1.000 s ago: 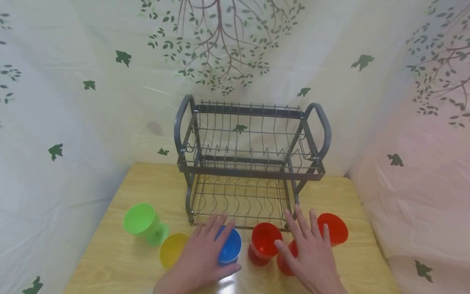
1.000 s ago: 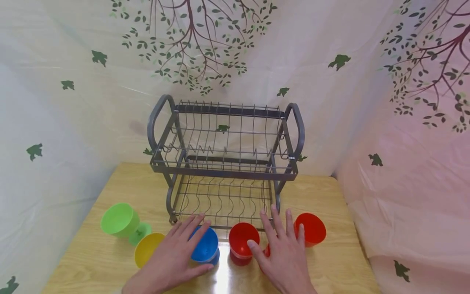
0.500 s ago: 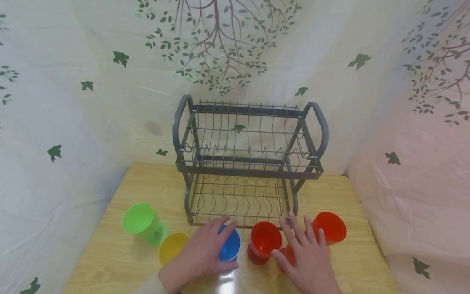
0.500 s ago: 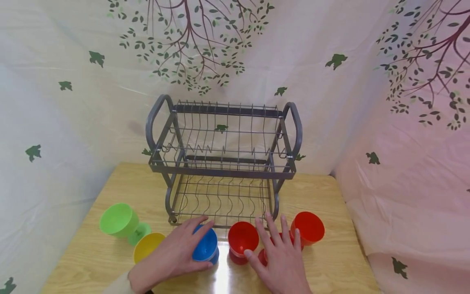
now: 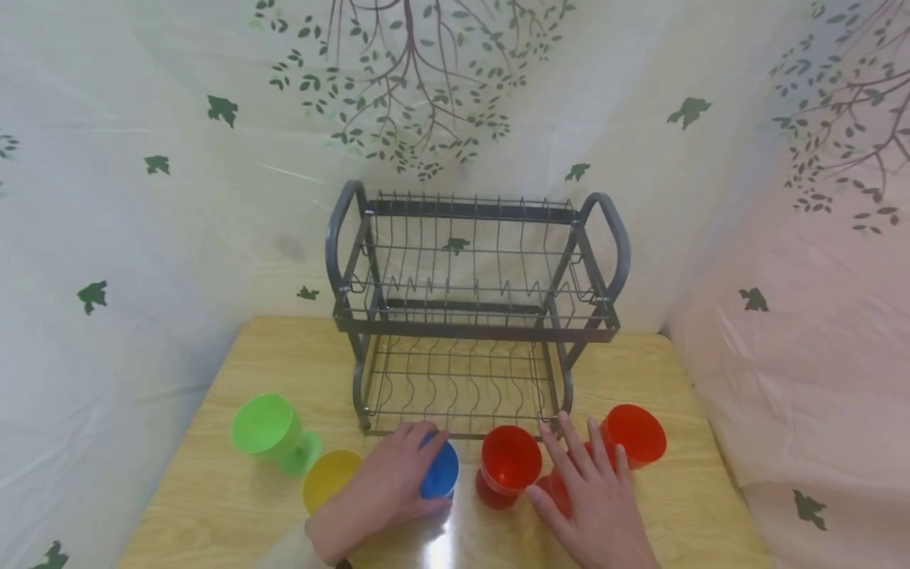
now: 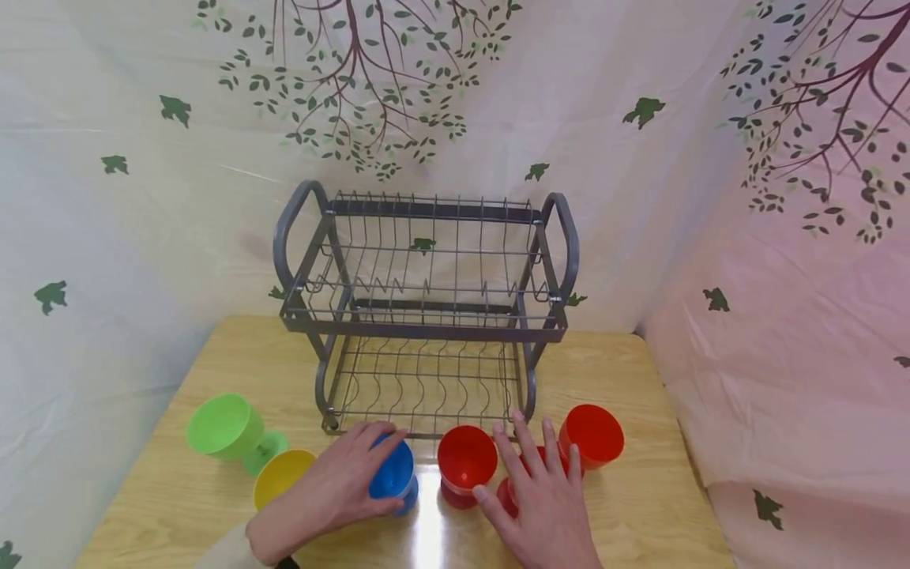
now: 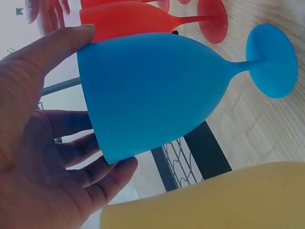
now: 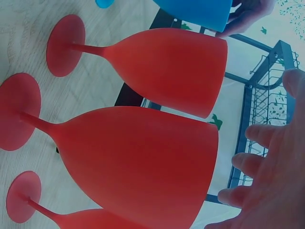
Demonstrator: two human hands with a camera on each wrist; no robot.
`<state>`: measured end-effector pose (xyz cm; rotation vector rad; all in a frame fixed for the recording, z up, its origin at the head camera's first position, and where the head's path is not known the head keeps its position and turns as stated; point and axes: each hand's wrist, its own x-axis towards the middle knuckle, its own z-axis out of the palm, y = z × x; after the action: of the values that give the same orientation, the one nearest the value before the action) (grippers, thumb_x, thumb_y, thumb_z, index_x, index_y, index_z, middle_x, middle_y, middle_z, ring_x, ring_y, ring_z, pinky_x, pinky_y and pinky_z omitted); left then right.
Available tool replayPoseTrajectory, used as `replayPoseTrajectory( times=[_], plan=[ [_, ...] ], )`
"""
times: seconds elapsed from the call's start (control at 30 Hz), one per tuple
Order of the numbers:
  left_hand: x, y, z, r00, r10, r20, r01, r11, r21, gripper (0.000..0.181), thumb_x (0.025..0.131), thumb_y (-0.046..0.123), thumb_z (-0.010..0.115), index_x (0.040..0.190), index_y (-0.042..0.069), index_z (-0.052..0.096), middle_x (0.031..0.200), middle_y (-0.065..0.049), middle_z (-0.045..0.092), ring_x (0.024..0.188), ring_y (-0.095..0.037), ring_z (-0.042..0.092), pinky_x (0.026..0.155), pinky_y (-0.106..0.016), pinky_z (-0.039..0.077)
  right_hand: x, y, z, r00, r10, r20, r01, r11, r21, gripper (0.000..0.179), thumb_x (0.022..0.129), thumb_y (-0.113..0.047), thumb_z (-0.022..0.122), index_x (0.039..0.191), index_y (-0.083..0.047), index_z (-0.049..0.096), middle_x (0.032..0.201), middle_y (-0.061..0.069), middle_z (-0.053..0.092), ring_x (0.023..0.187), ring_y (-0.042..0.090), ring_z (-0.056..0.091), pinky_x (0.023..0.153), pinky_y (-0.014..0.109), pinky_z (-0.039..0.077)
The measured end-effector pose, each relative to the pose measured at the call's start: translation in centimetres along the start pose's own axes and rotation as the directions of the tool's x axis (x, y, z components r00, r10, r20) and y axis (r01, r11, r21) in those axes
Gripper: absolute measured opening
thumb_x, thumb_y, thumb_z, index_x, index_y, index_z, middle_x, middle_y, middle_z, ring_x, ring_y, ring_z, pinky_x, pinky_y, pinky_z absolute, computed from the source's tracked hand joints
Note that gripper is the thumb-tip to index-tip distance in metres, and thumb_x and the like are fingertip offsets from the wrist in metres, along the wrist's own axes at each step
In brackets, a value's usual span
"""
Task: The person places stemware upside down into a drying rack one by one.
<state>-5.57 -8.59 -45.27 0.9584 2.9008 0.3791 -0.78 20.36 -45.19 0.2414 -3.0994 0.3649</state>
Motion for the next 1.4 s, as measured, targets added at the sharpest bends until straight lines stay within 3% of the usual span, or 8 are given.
replayPoseTrajectory(
  times=[0.1,0.2,0.4,0.63,0.8,0.97,1.2,1.4],
  plan=[
    [-0.4,0.0,-0.2,1.000,-0.009,-0.007,0.009,1.000,-0.025,0.080,0.081,0.054,0.080,0.143,0.008,0.058,0.139,-0.012,0.057,0.124,-0.033,0.055,0.101,-0.051,0.054,-0.1,0.1,-0.1,1.000,0.006,0.010,-0.006,1.000,0.015,0.086,0.093,-0.068,0.059,0.163,-0.027,0.034,0.170,0.008,0.026,0.153,0.048,0.014,0.113,0.080,0.018],
    [-1.0,0.0,-0.6,0.999,-0.046,-0.011,0.044,0.994,-0.103,0.077,0.082,0.051,0.081,0.143,0.010,0.058,0.139,-0.014,0.055,0.122,-0.033,0.055,0.097,-0.050,0.056,-0.2,0.2,-0.2,1.000,0.011,0.010,-0.011,0.999,0.030,0.085,0.093,-0.065,0.061,0.163,-0.025,0.035,0.170,0.010,0.027,0.153,0.049,0.013,0.113,0.080,0.017],
    [-2.5,-0.1,-2.5,0.989,-0.144,-0.040,0.130,0.961,-0.246,0.077,0.080,0.049,0.085,0.143,0.013,0.059,0.139,-0.015,0.051,0.119,-0.032,0.056,0.086,-0.047,0.062,-0.2,0.3,-0.5,1.000,0.011,0.004,-0.011,0.998,0.058,0.082,0.094,-0.060,0.064,0.162,-0.022,0.038,0.170,0.011,0.027,0.153,0.049,0.012,0.112,0.081,0.016],
    [-4.2,-0.8,-4.9,0.960,-0.272,-0.061,0.237,0.913,-0.333,0.081,0.076,0.051,0.089,0.145,0.021,0.059,0.141,-0.006,0.052,0.122,-0.030,0.058,0.086,-0.050,0.062,0.0,0.1,-0.9,1.000,0.019,0.010,-0.020,0.994,0.108,0.081,0.095,-0.060,0.062,0.162,-0.021,0.037,0.170,0.012,0.026,0.153,0.050,0.009,0.112,0.081,0.015],
    [-5.3,-1.1,-6.4,0.941,-0.327,-0.083,0.270,0.878,-0.394,0.078,0.076,0.059,0.086,0.142,0.027,0.060,0.140,-0.002,0.052,0.121,-0.029,0.059,0.085,-0.051,0.062,0.1,-0.1,-1.1,1.000,0.012,0.008,-0.013,0.993,0.117,0.081,0.095,-0.058,0.063,0.162,-0.020,0.037,0.170,0.012,0.024,0.154,0.049,0.009,0.112,0.081,0.015],
    [-6.8,-1.4,-8.1,0.929,-0.352,-0.118,0.259,0.842,-0.474,0.076,0.078,0.063,0.082,0.141,0.025,0.061,0.138,-0.002,0.052,0.119,-0.035,0.059,0.081,-0.053,0.062,0.0,-0.6,-1.0,1.000,0.000,-0.007,0.001,0.992,0.124,0.080,0.096,-0.056,0.062,0.163,-0.021,0.035,0.171,0.011,0.023,0.154,0.048,0.009,0.113,0.080,0.016],
    [-8.6,-2.9,-9.4,0.913,-0.358,-0.194,0.192,0.799,-0.571,0.066,0.084,0.043,0.085,0.141,0.020,0.061,0.138,-0.004,0.056,0.125,-0.037,0.058,0.086,-0.053,0.061,0.0,-0.9,-1.1,0.999,-0.010,-0.032,0.014,0.989,0.145,0.080,0.097,-0.059,0.059,0.164,-0.026,0.032,0.171,0.009,0.024,0.154,0.048,0.012,0.114,0.079,0.017],
    [-9.2,-3.6,-9.2,0.902,-0.391,-0.184,0.162,0.699,-0.697,0.060,0.090,0.026,0.082,0.144,0.021,0.058,0.140,-0.005,0.055,0.129,-0.039,0.053,0.091,-0.056,0.059,-0.1,-1.0,-1.0,0.999,-0.009,-0.037,0.015,0.989,0.147,0.080,0.097,-0.062,0.055,0.164,-0.025,0.032,0.171,0.007,0.023,0.154,0.048,0.012,0.114,0.079,0.017]
  ],
)
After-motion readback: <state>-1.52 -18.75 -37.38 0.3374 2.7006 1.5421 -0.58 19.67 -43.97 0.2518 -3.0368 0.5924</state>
